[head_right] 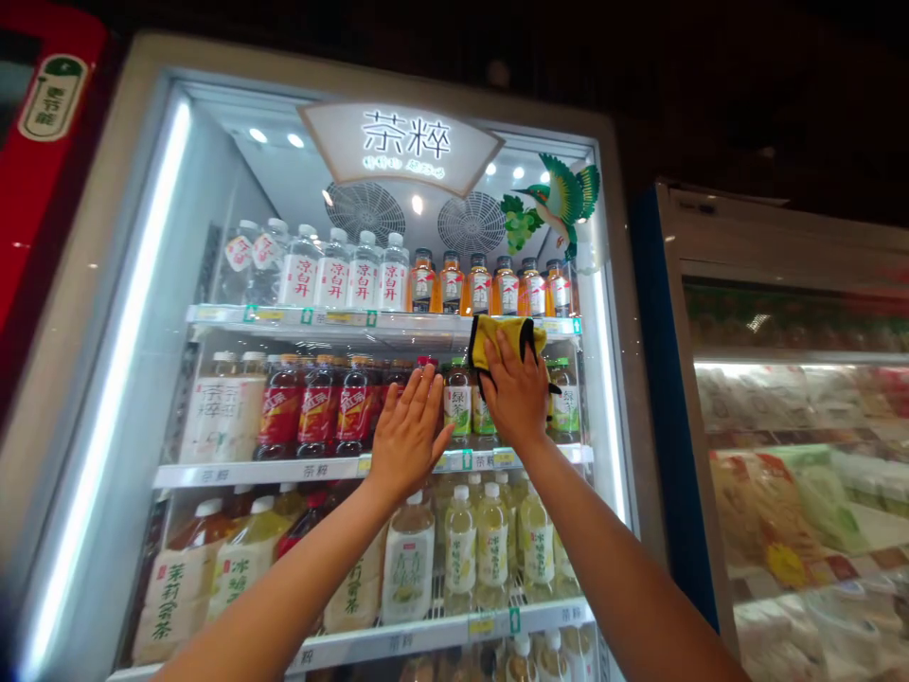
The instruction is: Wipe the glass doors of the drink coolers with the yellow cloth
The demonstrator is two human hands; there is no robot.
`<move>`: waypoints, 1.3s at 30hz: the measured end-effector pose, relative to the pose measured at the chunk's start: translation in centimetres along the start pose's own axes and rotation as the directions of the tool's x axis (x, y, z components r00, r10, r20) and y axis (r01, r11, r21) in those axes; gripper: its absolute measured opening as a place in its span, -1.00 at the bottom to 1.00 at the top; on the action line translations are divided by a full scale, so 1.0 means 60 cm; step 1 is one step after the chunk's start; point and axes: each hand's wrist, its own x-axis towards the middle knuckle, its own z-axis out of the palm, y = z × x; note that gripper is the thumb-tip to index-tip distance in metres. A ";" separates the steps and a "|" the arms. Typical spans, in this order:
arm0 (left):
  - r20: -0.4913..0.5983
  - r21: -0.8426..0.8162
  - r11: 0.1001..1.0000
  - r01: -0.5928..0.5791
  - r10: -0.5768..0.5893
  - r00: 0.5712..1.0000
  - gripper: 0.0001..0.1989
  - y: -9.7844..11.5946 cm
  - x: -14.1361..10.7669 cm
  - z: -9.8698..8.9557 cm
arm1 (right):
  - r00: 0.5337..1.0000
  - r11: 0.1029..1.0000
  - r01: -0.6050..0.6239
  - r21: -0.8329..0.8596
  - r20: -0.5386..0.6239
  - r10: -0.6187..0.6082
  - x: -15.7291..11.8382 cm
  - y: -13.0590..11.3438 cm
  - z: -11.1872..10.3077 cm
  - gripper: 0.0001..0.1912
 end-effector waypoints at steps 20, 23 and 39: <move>0.060 0.018 0.999 0.049 -0.050 0.997 -0.21 -0.212 -0.115 -0.085 | 0.988 0.990 0.128 0.052 0.083 -0.132 -0.021 -0.223 0.001 -0.47; 0.055 0.010 0.999 0.043 -0.043 0.998 -0.17 -0.253 -0.133 -0.095 | 0.994 0.994 0.102 0.049 0.031 -0.103 0.008 -0.228 0.016 -0.48; 0.143 0.105 0.991 0.088 -0.102 0.984 -0.13 -0.395 -0.238 -0.154 | 0.986 0.987 0.139 0.085 0.078 -0.146 0.038 -0.412 0.036 -0.47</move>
